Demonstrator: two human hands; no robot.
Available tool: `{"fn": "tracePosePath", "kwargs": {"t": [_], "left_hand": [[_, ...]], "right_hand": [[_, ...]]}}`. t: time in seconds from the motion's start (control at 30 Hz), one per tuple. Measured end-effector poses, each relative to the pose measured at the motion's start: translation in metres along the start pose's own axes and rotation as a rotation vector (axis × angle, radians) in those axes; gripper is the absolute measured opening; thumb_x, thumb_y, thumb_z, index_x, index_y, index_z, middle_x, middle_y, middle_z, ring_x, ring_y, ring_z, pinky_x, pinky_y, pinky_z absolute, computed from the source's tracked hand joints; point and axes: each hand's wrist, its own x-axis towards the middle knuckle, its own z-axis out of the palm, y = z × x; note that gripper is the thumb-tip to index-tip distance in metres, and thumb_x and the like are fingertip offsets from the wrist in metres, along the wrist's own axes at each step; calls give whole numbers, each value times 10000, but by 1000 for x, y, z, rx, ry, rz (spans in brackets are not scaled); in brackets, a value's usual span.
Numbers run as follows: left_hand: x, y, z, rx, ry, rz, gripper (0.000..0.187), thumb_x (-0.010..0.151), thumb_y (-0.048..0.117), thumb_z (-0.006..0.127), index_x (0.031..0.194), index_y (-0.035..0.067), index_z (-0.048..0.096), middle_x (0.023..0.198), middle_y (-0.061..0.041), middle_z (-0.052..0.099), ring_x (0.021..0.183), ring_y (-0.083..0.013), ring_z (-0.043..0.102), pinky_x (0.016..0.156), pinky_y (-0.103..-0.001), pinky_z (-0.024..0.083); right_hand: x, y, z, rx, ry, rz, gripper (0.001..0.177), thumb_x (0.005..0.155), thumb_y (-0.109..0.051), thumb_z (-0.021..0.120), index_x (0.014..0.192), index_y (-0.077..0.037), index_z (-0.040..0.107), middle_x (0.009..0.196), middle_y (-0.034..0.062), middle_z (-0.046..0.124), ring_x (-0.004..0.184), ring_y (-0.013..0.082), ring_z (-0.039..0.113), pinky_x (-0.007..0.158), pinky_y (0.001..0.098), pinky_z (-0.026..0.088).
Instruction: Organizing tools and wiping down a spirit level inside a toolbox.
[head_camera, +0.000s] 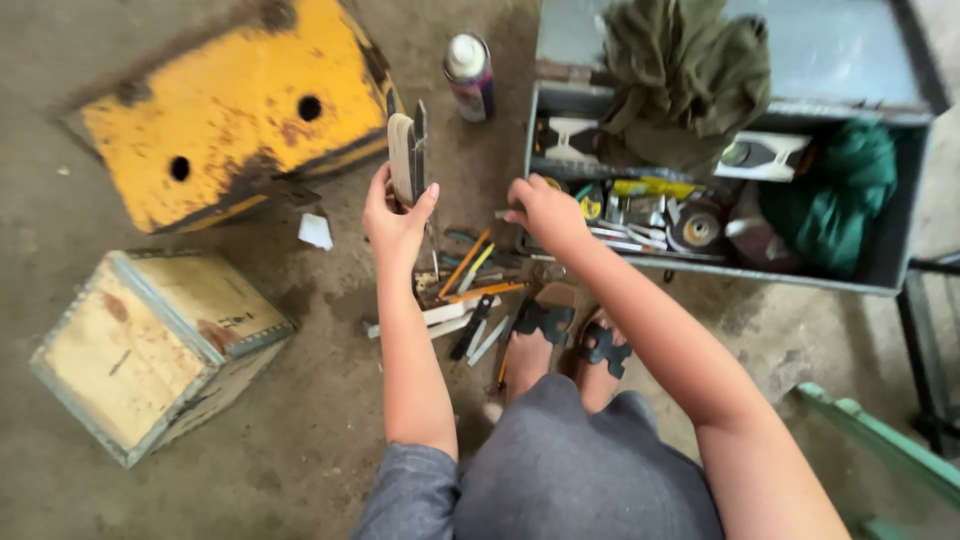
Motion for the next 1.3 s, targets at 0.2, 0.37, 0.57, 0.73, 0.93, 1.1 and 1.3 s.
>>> {"fn": "tracePosePath", "kwargs": {"t": [0.2, 0.37, 0.57, 0.73, 0.93, 1.1, 1.3], "left_hand": [[-17, 100, -2, 73, -94, 62, 605, 807, 224, 872, 1326, 12, 645, 951, -17, 708, 754, -68, 638, 657, -241, 545], [-33, 146, -12, -71, -215, 121, 604, 823, 216, 839, 1353, 16, 631, 987, -17, 705, 763, -52, 649, 655, -234, 549], [-17, 177, -28, -404, -370, 176, 561, 910, 177, 771, 1411, 15, 578, 1052, -9, 652, 790, -52, 594, 694, -229, 513], [-8, 213, -52, -554, -419, 182, 537, 993, 276, 690, 1442, -1, 588, 956, -11, 600, 717, -97, 586, 695, -274, 524], [-2, 229, -77, -574, -371, 145, 564, 1032, 431, 575, 1452, 54, 581, 981, -14, 615, 714, -119, 623, 674, -270, 486], [-10, 213, -103, -504, -397, 18, 604, 1026, 523, 490, 1442, 96, 583, 1052, -36, 683, 740, -136, 687, 665, -291, 536], [-20, 203, -108, -518, -450, -58, 602, 1053, 517, 480, 1451, 74, 567, 1057, -38, 672, 797, -176, 721, 652, -300, 518]], "right_hand": [[0, -18, -30, -479, -307, -268, 496, 827, -270, 800, 1230, -131, 548, 1100, 132, 631, 960, 356, 693, 755, 476, 571], [19, -98, -101, -161, -474, -270, 836, 707, -338, 885, 1398, -129, 463, 1239, 210, 590, 1097, 431, 618, 871, 510, 524], [18, -153, -128, 270, -338, -267, 721, 821, -302, 862, 1404, -85, 496, 1160, 157, 650, 1028, 279, 641, 889, 396, 536], [9, -186, -120, 652, -298, -94, 590, 918, -175, 768, 1459, -87, 551, 1059, 82, 683, 963, 134, 610, 876, 295, 510], [5, -210, -98, 1321, -194, 53, 356, 959, -155, 637, 1303, -116, 557, 1170, -7, 718, 1063, 126, 685, 882, 331, 536], [22, -171, -53, 1579, -20, 46, 233, 1049, -236, 620, 1188, -50, 636, 1032, 95, 733, 782, 195, 652, 749, 357, 566], [-2, -186, -84, 1730, 118, -1, 247, 1058, -291, 645, 1108, -50, 662, 900, 66, 681, 730, 167, 625, 688, 324, 550]]}}
